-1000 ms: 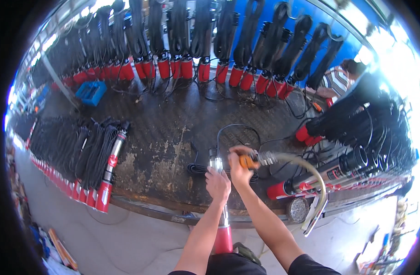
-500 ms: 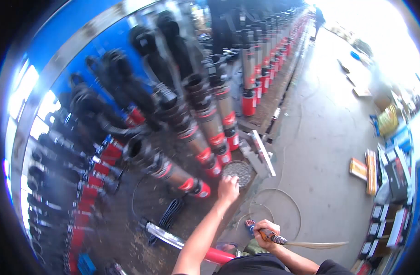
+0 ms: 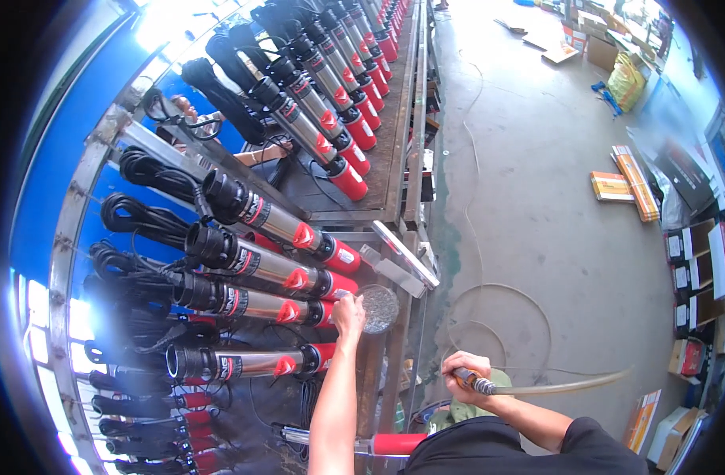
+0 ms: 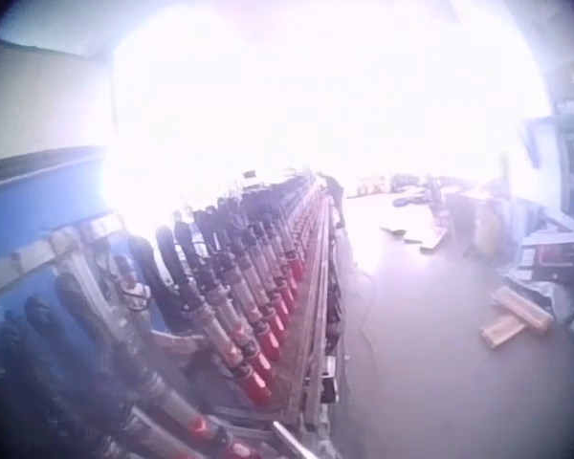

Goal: The person assembles water pumps by attaching components to long metal cylinders and securing them with a pneumatic tool before organizing the units on a workbench.

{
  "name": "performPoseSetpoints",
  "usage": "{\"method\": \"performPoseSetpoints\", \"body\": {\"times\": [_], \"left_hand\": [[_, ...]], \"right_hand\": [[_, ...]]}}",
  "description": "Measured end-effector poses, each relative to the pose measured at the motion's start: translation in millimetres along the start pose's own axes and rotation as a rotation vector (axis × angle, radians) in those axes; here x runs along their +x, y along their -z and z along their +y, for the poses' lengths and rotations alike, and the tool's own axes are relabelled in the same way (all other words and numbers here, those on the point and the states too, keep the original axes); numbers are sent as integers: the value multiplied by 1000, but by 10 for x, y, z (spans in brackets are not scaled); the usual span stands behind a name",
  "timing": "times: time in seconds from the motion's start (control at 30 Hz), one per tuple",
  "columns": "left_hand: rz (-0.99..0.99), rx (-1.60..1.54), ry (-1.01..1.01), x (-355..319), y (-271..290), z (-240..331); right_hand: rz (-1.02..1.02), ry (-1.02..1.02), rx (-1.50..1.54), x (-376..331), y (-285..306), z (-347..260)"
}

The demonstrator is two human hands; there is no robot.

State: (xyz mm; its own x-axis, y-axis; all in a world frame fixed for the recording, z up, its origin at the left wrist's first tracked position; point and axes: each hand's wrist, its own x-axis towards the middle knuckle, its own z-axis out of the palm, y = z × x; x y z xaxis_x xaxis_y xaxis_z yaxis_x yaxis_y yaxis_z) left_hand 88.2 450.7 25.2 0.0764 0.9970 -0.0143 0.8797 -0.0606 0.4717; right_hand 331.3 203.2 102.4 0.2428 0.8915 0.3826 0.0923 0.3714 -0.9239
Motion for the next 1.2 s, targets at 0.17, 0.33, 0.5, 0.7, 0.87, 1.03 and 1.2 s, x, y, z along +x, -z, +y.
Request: {"method": "performPoseSetpoints", "body": {"times": [0.17, 0.33, 0.5, 0.7, 0.87, 1.03, 1.2], "left_hand": [[-54, -1045, 637, -199, 222, 48], [-8, -1288, 719, -394, 412, 51], [-51, -1713, 645, -1026, 723, 20], [-43, -1961, 716, -2430, 1191, 99], [175, -2295, 631, -3165, 1243, 117], [482, -2328, 526, -3555, 1253, 104], [657, -2382, 640, -3830, 1222, 117]], "right_hand": [[-124, 31, 127, 205, -294, -140], [-250, 53, 228, 231, -628, -237], [-357, 8, 323, 237, -877, -413], [-293, -56, 669, 307, -1240, -839], [-396, -64, 909, 123, -1701, -1142], [-524, -90, 844, -133, -1957, -1305], [-681, -146, 857, -407, -2107, -1281]]}}
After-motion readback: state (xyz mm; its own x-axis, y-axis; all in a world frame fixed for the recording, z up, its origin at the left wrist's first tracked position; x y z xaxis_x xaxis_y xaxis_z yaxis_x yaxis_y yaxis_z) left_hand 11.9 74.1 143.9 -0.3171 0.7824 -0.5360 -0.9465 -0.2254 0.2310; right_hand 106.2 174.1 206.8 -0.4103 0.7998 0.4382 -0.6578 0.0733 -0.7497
